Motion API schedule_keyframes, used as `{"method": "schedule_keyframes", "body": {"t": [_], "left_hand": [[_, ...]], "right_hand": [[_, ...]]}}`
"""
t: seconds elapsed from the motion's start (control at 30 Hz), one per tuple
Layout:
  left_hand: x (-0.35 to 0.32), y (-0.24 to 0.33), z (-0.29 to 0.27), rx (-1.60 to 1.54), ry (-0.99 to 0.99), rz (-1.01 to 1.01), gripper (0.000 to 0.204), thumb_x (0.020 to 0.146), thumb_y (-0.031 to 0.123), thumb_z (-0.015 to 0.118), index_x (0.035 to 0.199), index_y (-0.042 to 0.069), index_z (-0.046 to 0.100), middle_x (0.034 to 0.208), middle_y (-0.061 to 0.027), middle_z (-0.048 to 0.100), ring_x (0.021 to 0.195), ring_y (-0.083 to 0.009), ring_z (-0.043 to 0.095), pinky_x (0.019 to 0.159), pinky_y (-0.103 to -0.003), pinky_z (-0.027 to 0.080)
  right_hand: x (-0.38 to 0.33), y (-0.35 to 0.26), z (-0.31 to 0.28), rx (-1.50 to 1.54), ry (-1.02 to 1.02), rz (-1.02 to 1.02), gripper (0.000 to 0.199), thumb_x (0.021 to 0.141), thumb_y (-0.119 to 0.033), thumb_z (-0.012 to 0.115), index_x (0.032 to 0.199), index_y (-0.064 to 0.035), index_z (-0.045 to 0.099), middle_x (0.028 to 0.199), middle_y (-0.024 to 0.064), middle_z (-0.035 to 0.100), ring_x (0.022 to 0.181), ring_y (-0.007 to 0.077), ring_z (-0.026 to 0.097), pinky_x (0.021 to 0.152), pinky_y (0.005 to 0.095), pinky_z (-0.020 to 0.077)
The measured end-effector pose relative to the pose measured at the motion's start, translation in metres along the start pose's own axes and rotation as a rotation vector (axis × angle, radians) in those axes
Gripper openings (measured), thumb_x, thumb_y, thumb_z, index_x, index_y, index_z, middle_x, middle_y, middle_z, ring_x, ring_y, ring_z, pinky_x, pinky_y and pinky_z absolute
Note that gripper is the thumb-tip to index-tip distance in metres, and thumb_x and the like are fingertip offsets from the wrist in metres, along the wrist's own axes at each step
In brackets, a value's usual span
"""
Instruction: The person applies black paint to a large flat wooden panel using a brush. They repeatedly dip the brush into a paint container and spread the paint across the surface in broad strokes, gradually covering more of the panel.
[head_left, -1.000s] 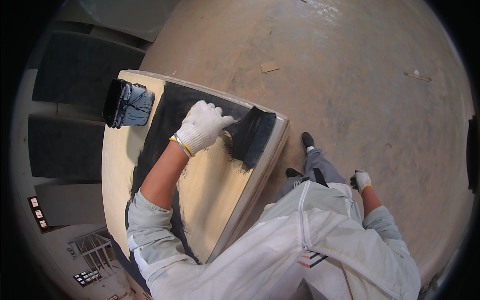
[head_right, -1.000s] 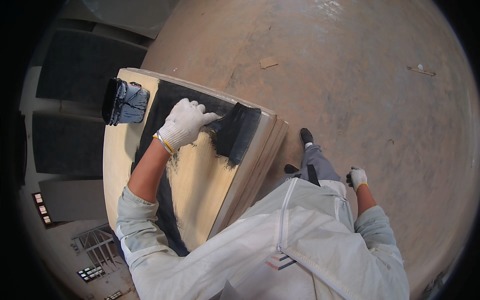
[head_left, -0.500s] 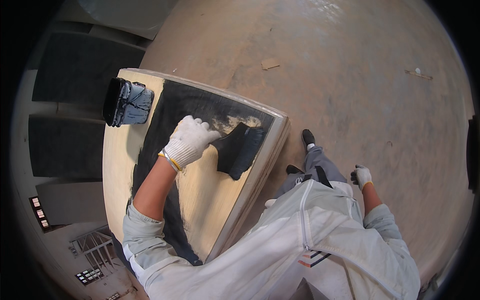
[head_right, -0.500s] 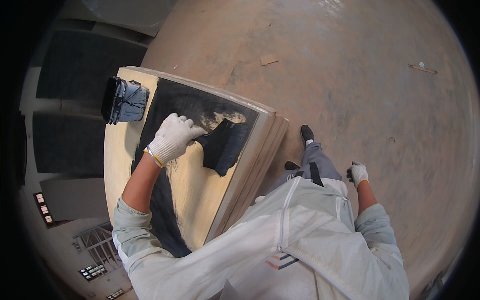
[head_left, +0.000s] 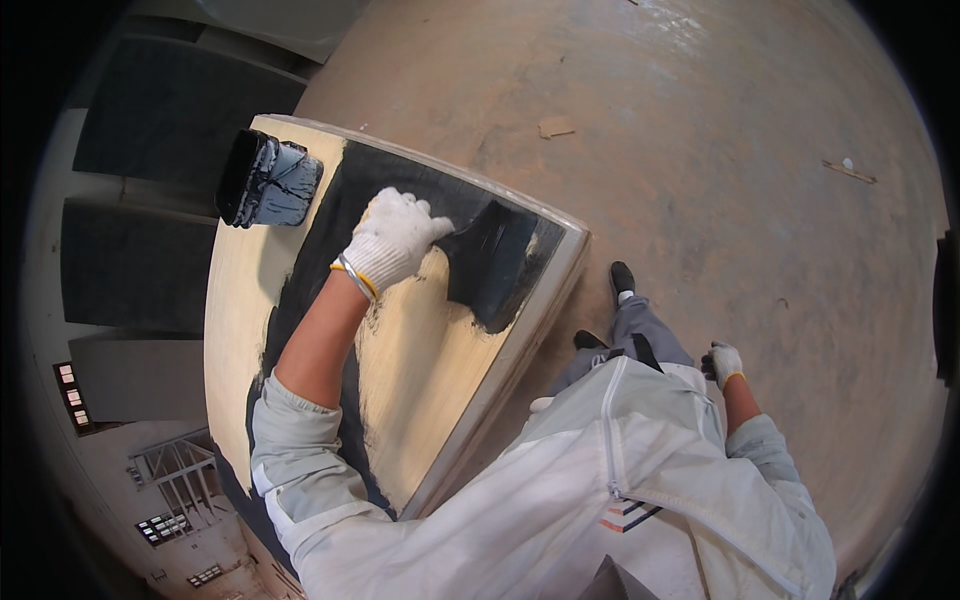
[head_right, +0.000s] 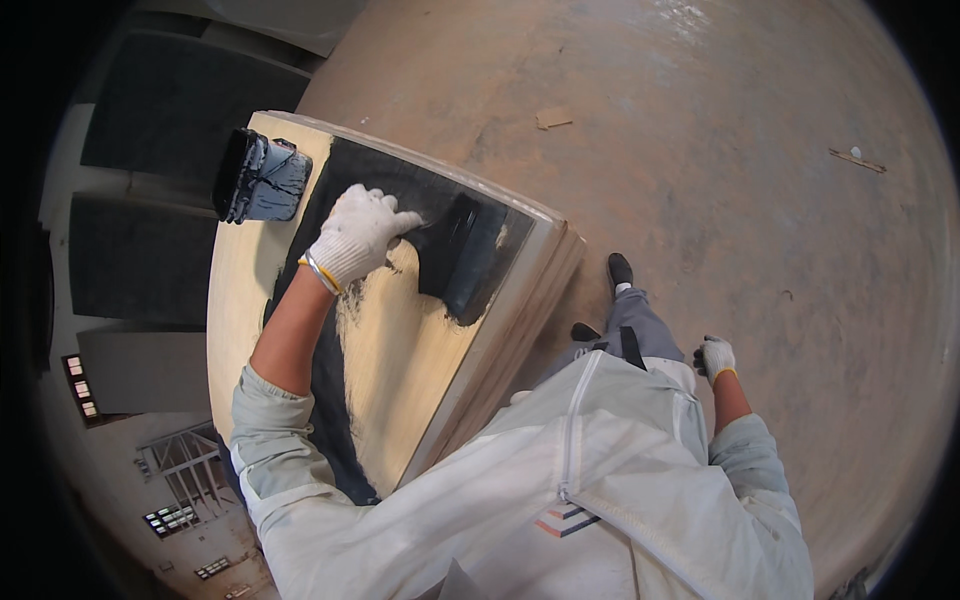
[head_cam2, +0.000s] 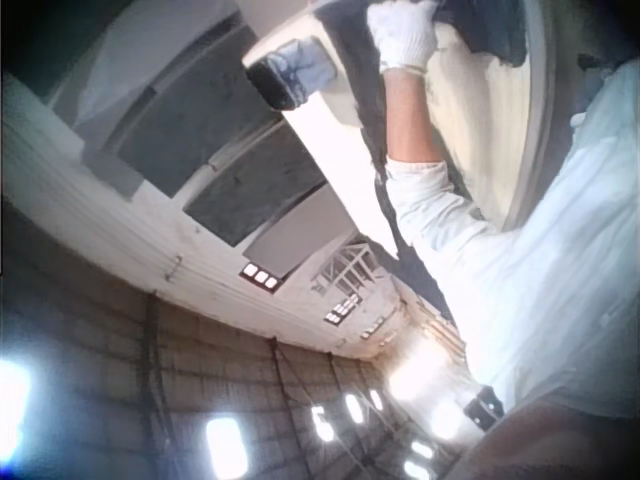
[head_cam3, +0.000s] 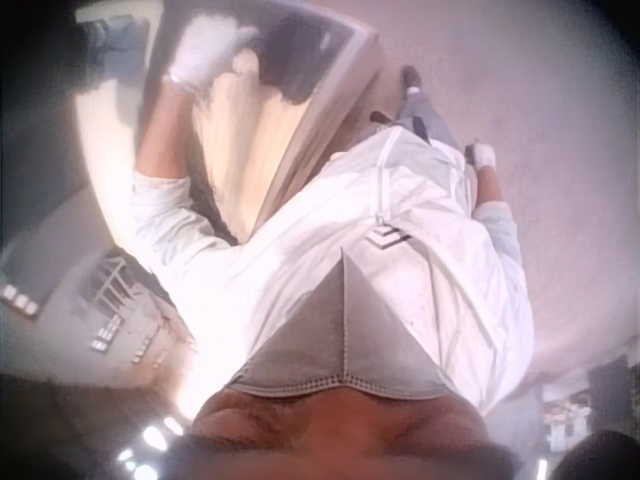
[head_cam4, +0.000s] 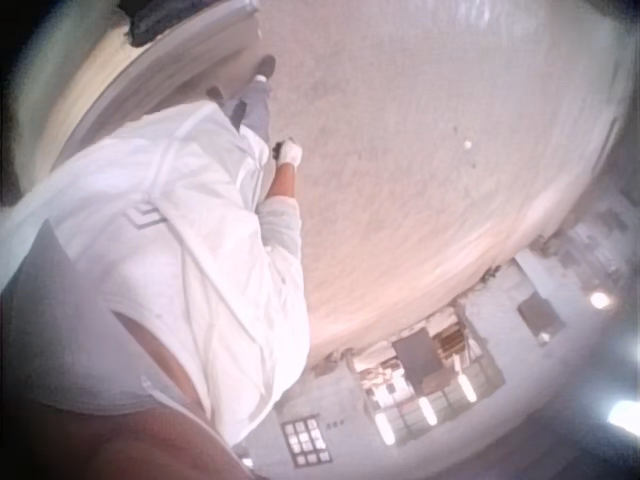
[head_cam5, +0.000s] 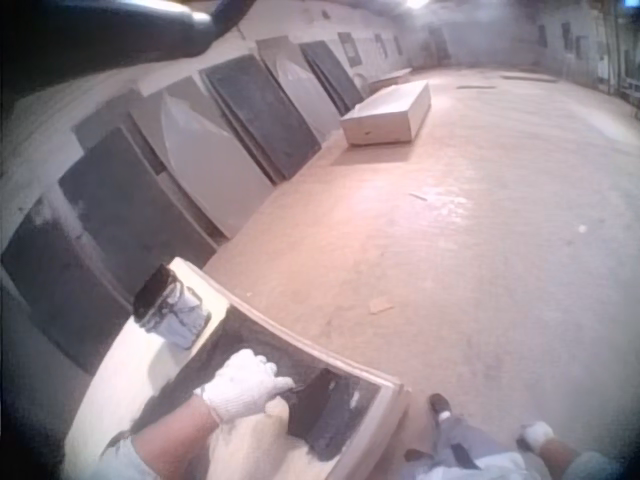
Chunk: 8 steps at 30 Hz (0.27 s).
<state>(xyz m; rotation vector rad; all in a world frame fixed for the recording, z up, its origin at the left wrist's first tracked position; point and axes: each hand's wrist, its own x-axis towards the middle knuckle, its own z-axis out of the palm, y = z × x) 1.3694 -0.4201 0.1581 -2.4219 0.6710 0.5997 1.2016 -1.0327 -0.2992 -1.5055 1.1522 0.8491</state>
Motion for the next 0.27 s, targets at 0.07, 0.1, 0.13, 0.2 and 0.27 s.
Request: {"method": "schedule_keyframes", "body": {"t": [0.07, 0.1, 0.13, 0.2, 0.27], "left_hand": [[0.011, -0.003, -0.001, -0.004, -0.011, -0.016, 0.032, 0.098, 0.028, 0.072, 0.13, 0.027, 0.076, 0.105, -0.004, 0.073, 0.11, -0.0225, 0.068, 0.092, -0.039, 0.049], [0.009, -0.001, -0.001, 0.019, -0.038, 0.005, 0.033, 0.098, 0.028, 0.072, 0.13, 0.027, 0.076, 0.105, -0.0041, 0.073, 0.11, -0.0224, 0.068, 0.092, -0.039, 0.049], [0.004, 0.002, -0.004, 0.044, -0.064, 0.031, 0.033, 0.098, 0.028, 0.072, 0.131, 0.027, 0.076, 0.105, -0.0041, 0.073, 0.11, -0.0223, 0.068, 0.092, -0.039, 0.049], [0.001, 0.001, 0.001, 0.029, -0.077, 0.085, 0.033, 0.094, 0.021, 0.071, 0.126, 0.027, 0.078, 0.105, -0.0064, 0.077, 0.106, -0.0259, 0.074, 0.093, -0.043, 0.051], [0.0, -0.01, 0.004, -0.056, -0.018, 0.073, 0.032, 0.093, 0.021, 0.072, 0.124, 0.025, 0.079, 0.106, -0.0073, 0.078, 0.106, -0.0267, 0.074, 0.092, -0.047, 0.051]], "right_hand": [[-0.006, -0.007, 0.003, -0.032, 0.012, -0.039, 0.049, 0.106, -0.017, 0.053, 0.155, -0.0179, 0.057, 0.083, 0.0091, 0.071, 0.059, 0.0239, 0.066, 0.049, 0.0397, 0.05], [-0.009, -0.011, 0.004, -0.031, 0.008, -0.045, 0.051, 0.106, -0.016, 0.053, 0.156, -0.0179, 0.056, 0.084, 0.0092, 0.071, 0.059, 0.0239, 0.067, 0.049, 0.0395, 0.0501], [-0.008, -0.012, 0.003, -0.025, 0.006, -0.049, 0.053, 0.105, -0.016, 0.053, 0.158, -0.018, 0.054, 0.085, 0.0093, 0.072, 0.059, 0.0239, 0.067, 0.049, 0.0393, 0.0503], [-0.008, -0.01, 0.001, 0.004, 0.013, -0.054, 0.056, 0.105, -0.015, 0.054, 0.161, -0.0183, 0.052, 0.086, 0.0096, 0.072, 0.059, 0.0241, 0.067, 0.049, 0.0392, 0.0505], [-0.011, -0.009, 0.004, 0.037, 0.012, -0.055, 0.059, 0.106, -0.016, 0.055, 0.164, -0.0188, 0.049, 0.087, 0.0099, 0.072, 0.058, 0.0244, 0.067, 0.049, 0.0394, 0.0509]]}}
